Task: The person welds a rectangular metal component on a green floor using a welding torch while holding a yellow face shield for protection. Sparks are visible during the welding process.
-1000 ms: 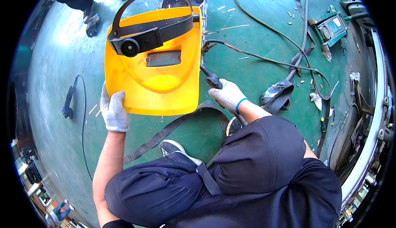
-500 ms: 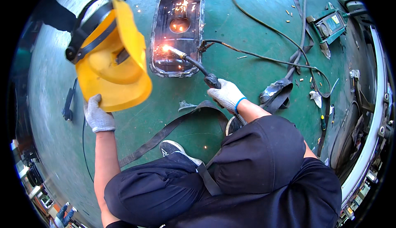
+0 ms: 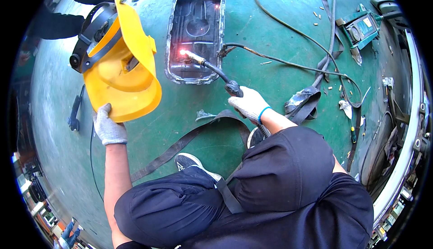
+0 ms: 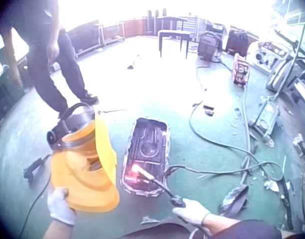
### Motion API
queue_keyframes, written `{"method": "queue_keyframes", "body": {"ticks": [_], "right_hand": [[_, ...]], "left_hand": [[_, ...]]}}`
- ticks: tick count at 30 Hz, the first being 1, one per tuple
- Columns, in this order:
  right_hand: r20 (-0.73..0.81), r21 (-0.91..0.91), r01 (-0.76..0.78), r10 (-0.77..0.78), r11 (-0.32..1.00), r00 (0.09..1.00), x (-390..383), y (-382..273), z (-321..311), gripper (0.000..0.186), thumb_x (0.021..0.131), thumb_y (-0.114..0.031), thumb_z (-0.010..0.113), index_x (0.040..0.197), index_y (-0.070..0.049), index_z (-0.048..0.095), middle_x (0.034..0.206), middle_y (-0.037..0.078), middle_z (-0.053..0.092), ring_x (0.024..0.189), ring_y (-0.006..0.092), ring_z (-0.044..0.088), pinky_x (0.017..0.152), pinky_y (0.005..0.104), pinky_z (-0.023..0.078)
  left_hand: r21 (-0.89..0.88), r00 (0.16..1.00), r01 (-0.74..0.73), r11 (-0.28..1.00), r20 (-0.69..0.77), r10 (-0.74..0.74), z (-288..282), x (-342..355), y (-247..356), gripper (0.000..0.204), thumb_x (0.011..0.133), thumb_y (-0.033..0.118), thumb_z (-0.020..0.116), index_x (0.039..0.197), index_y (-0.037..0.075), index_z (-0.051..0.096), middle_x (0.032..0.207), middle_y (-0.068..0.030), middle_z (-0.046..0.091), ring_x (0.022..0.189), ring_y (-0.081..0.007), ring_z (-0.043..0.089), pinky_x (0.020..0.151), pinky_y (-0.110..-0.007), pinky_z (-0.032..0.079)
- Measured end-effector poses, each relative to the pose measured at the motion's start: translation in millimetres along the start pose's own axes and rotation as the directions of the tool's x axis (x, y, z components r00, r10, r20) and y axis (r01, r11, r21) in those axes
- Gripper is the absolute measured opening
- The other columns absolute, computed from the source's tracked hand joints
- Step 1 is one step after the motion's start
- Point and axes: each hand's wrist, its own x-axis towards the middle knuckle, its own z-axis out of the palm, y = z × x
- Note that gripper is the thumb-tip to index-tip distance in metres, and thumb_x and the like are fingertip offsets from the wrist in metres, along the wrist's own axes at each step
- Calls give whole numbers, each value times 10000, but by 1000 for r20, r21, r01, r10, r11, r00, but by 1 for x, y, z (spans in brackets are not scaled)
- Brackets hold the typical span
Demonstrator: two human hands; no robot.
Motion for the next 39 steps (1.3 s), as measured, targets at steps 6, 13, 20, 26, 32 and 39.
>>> {"method": "queue_keyframes", "body": {"ticks": [6, 13, 20, 26, 32, 39], "right_hand": [[8, 22, -3, 3, 1000, 1000, 4, 4, 0, 246, 917, -250, 702, 1055, -60, 628, 774, 48, 633, 606, 146, 588, 567, 334, 492], [34, 10, -77, 77, 997, 996, -4, -12, -2, 254, 921, -242, 709, 1076, -63, 615, 773, 39, 612, 607, 134, 567, 541, 318, 470], [-13, -1, -31, 31, 1000, 999, 4, -6, 6, 242, 937, -233, 705, 1085, -65, 614, 763, 22, 587, 590, 123, 535, 524, 325, 448], [33, 84, -32, 29, 996, 999, 2, -1, 1, 242, 936, -225, 700, 1092, -62, 612, 768, 29, 593, 588, 122, 537, 519, 325, 442], [24, 31, -29, 28, 999, 999, 2, -1, -1, 252, 923, -234, 698, 1075, -49, 621, 767, 49, 613, 586, 139, 566, 526, 329, 462], [10, 11, 6, -6, 1000, 1000, 2, 4, -3, 264, 920, -250, 703, 1074, -46, 637, 768, 50, 629, 612, 145, 590, 565, 338, 492]], "left_hand": [[133, 967, -174, 976, 210, 144, 7, -10, -16, 552, 949, -26, 573, 1500, -49, 539, 1389, -147, 669, 1221, -246, 666, 1071, -361, 530], [167, 907, -211, 963, 401, 130, 28, -33, -20, 588, 950, -13, 584, 1536, -42, 534, 1416, -150, 657, 1254, -229, 648, 1097, -347, 507], [158, 898, -232, 960, 415, 149, 31, -38, -17, 591, 949, -12, 569, 1539, -27, 541, 1415, -149, 662, 1252, -239, 653, 1095, -355, 514], [105, 929, -215, 971, 328, 170, 21, -24, -15, 544, 946, -10, 570, 1490, -25, 576, 1402, -152, 667, 1235, -246, 664, 1089, -353, 519], [8, 983, -162, 987, 91, 160, 14, -7, 10, 558, 926, -27, 570, 1482, 17, 575, 1386, -163, 669, 1200, -290, 699, 1036, -420, 590], [-61, 996, -84, 995, -25, 83, 13, -7, 28, 521, 968, 35, 600, 1486, 74, 573, 1374, -132, 668, 1229, -297, 694, 1031, -441, 605]]}}
